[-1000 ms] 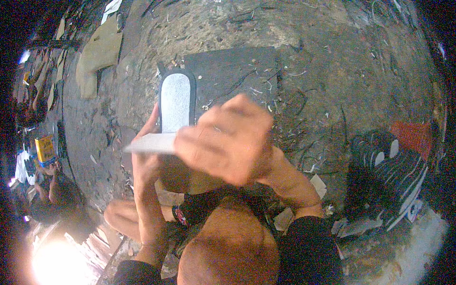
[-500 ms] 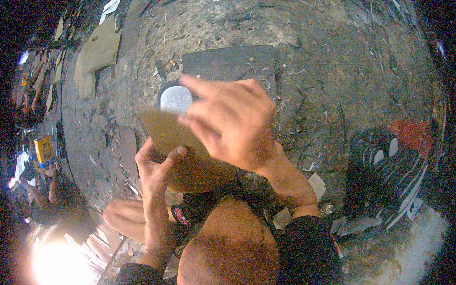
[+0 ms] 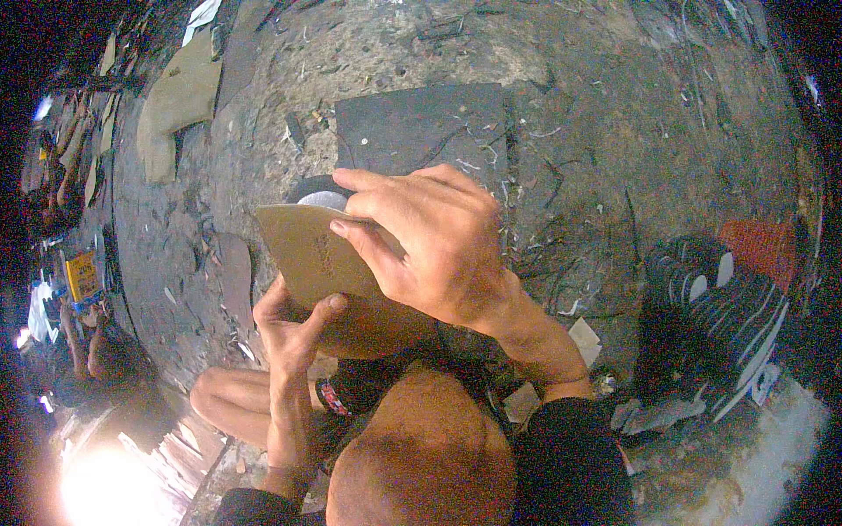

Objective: The person sits on the floor and repeatedly picks up black and white shoe insoles, aligns them with a tan insole, and places them on a white paper template. The person handles the insoles one at a time, turning them over and adjusting their position on the template.

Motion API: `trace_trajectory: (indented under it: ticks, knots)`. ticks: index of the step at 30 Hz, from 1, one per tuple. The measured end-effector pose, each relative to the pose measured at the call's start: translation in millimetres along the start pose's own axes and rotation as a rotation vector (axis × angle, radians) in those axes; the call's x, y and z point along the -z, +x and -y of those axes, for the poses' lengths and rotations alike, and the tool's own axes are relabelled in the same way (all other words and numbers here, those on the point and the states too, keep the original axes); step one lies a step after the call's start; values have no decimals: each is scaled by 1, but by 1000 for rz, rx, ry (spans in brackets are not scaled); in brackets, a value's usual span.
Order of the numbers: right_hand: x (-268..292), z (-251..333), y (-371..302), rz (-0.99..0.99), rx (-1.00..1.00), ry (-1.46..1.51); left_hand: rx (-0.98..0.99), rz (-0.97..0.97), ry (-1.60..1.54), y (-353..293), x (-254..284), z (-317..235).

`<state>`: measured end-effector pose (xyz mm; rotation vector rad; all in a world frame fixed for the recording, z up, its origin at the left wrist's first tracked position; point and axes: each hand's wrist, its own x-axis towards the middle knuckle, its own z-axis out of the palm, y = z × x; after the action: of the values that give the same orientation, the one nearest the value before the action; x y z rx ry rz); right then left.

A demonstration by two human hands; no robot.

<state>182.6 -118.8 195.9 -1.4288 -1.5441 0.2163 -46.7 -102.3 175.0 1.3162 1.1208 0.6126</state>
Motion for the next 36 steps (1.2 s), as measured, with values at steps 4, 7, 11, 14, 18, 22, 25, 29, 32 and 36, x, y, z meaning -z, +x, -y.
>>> trace_trajectory:
  ticks: [4, 7, 11, 14, 18, 22, 25, 29, 32, 36]
  knots:
    - [-4, -6, -2, -16, -19, 30, 43, 1, 7, 0, -2, 1]
    - [-7, -10, -5, -26, -43, 55, 47, -8, -35, -1, -7, 6]
    - [-8, -11, -6, -22, -67, 91, 24, -14, 20, -3, -7, 7]
    - [-7, -8, -5, -2, -91, 94, 13, -17, 44, -5, -6, 15]
    - [-8, -7, -10, 47, -105, 112, -10, 32, -65, 7, -7, 4]
    - [-10, -1, -11, 72, -172, 203, -19, 36, -53, 28, -7, -18]
    - [-9, 2, -5, 88, -407, 402, -35, -6, -30, 27, -6, -19]
    - [-4, -1, 4, 210, -654, 546, -7, -54, -100, 28, -13, -14]
    - [-6, -11, 4, 373, -625, 492, 50, -101, -13, 38, -9, -16]
    - [-21, -8, 5, 178, -582, 516, -24, -200, 29, 53, -19, -24]
